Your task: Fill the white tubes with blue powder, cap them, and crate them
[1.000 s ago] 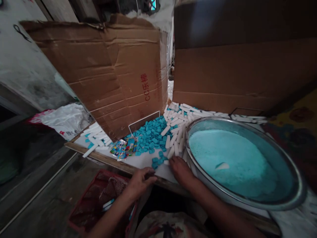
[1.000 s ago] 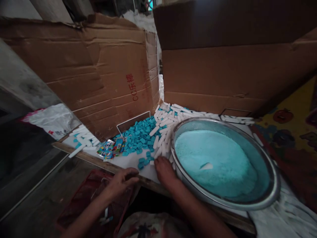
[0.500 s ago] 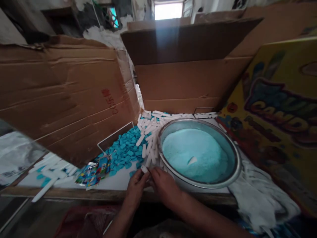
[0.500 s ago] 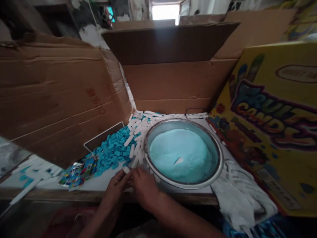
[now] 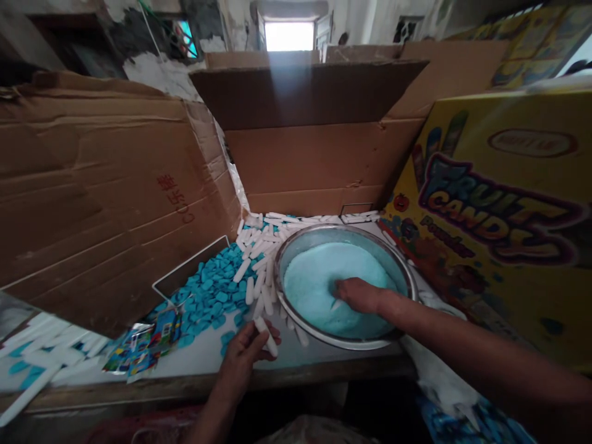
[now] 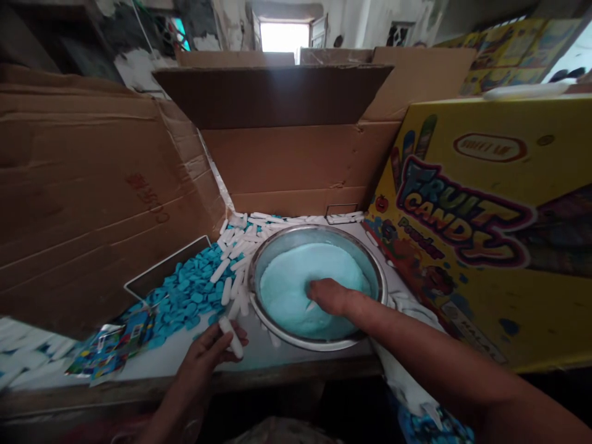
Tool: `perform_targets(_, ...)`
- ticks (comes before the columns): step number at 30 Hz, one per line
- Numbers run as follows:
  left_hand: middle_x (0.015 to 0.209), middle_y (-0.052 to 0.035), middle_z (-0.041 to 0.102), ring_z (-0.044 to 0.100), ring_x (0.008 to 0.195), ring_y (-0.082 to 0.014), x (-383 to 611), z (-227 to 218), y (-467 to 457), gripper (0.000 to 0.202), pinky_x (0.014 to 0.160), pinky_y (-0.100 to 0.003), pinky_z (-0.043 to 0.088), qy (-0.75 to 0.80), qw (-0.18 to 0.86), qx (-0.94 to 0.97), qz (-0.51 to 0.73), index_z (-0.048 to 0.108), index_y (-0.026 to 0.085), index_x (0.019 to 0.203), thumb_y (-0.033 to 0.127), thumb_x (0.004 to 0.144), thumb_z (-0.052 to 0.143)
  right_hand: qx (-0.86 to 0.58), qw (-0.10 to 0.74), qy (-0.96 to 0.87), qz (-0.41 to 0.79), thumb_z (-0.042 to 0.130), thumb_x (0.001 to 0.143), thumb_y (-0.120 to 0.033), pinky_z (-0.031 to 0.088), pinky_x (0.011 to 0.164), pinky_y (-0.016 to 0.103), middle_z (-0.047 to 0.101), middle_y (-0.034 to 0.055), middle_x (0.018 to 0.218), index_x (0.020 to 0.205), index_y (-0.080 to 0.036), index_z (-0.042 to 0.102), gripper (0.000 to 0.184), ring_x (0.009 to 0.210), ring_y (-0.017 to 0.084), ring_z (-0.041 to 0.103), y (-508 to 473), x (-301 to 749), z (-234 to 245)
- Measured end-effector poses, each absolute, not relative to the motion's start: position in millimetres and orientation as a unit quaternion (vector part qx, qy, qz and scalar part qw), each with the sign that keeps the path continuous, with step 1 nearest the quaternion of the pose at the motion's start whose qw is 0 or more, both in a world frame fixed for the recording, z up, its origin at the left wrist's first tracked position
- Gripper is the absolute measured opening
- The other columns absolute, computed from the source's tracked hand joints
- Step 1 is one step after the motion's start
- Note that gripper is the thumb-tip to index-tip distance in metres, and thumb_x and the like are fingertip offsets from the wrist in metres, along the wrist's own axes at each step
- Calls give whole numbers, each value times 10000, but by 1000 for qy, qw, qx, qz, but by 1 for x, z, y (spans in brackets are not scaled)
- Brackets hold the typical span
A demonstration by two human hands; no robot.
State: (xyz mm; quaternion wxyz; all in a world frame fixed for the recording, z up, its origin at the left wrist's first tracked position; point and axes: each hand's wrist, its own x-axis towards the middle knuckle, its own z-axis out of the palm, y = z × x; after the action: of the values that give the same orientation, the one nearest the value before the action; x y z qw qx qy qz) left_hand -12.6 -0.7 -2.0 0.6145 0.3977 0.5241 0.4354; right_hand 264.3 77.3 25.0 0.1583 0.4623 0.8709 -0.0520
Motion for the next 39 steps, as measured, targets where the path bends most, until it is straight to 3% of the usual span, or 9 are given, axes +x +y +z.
perform_targets(7,752,-63,671,622,709,-217,-16,4,-7,395,520,-250,484,547,592,383,451,625,146,797,465,575,697,445,131,885,-33,454,702,9,447,623,289,637,145,944,870,-117,644,283,771,220,613,75,266,14)
perform_targets(14,744,-62,670,622,692,-215,-12,1,-4,373,520,-264,491,536,610,376,447,626,146,808,442,591,695,458,133,877,-54,504,715,-95,445,608,261,661,128,879,875,-112,656,222,743,214,626,79,262,18)
perform_targets(27,751,-43,663,608,659,-174,-19,-10,-9,326,523,-232,472,531,615,366,454,606,146,834,402,641,669,443,117,886,-67,430,777,-38,418,630,263,654,128,886,916,-90,632,250,731,186,595,72,232,12)
perform_targets(35,764,-63,671,629,691,-205,-25,-13,-9,357,525,-247,485,538,618,342,460,605,140,836,402,608,688,468,126,874,-47,427,753,-7,427,648,320,644,181,844,772,-74,647,231,767,249,603,81,256,14)
perform_targets(39,750,-49,671,625,687,-199,-24,-11,-10,354,516,-236,475,538,617,337,465,605,149,826,397,590,697,473,130,869,-64,463,745,0,423,649,297,658,156,762,684,-82,641,205,714,213,602,79,249,8)
